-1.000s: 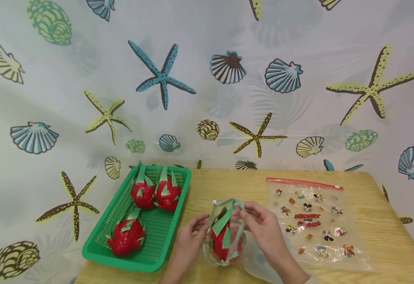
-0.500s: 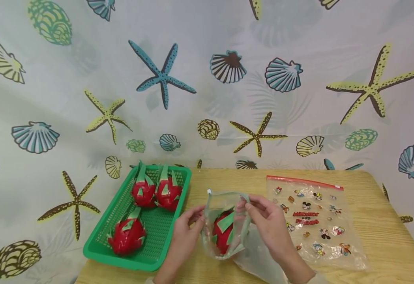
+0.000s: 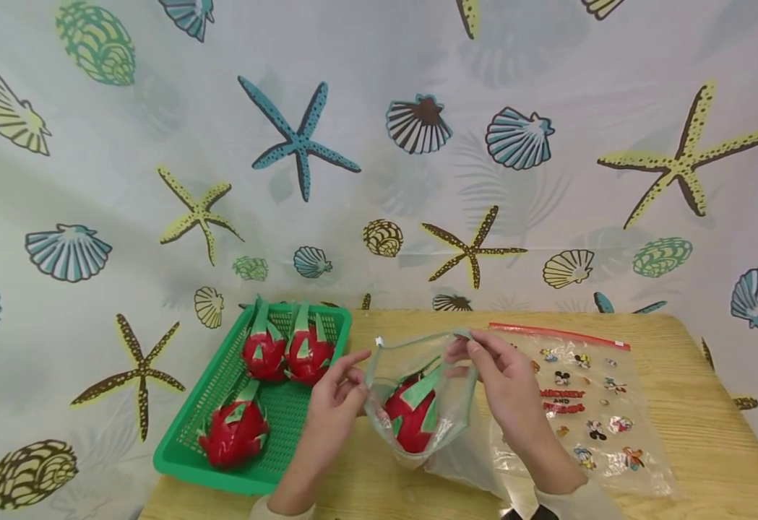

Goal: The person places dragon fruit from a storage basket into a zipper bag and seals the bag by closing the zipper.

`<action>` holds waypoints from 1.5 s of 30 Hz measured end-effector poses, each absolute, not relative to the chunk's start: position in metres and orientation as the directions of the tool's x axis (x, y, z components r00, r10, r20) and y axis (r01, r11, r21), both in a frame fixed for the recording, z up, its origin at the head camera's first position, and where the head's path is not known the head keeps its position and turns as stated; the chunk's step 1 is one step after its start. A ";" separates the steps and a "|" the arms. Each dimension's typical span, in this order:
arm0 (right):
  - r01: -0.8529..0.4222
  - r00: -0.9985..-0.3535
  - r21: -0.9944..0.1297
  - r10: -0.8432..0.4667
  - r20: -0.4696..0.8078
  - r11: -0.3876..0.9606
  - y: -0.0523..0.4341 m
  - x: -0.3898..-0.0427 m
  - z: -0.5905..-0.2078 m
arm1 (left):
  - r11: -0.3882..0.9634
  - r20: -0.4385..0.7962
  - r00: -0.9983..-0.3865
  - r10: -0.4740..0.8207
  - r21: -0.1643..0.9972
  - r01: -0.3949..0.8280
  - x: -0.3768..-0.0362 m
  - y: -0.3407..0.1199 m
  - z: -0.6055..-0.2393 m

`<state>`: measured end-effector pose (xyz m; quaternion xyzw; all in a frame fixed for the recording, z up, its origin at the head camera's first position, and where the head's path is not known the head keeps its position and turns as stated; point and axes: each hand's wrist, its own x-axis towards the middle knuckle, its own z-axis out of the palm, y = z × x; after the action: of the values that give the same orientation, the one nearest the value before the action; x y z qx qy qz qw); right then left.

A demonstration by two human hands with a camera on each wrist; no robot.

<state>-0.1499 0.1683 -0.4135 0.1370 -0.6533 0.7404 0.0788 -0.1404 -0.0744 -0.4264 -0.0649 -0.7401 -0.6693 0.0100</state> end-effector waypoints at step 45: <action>-0.139 -0.971 -0.868 -0.238 0.025 0.477 0.219 -0.145 -0.415 | 0.295 0.233 -0.963 0.138 0.918 0.265 -0.167 -0.098 -0.397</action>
<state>-0.1446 0.2193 -0.4153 0.1097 -0.8578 0.4997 -0.0494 -0.1670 -0.0985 -0.3974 -0.1255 -0.8028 -0.5803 0.0545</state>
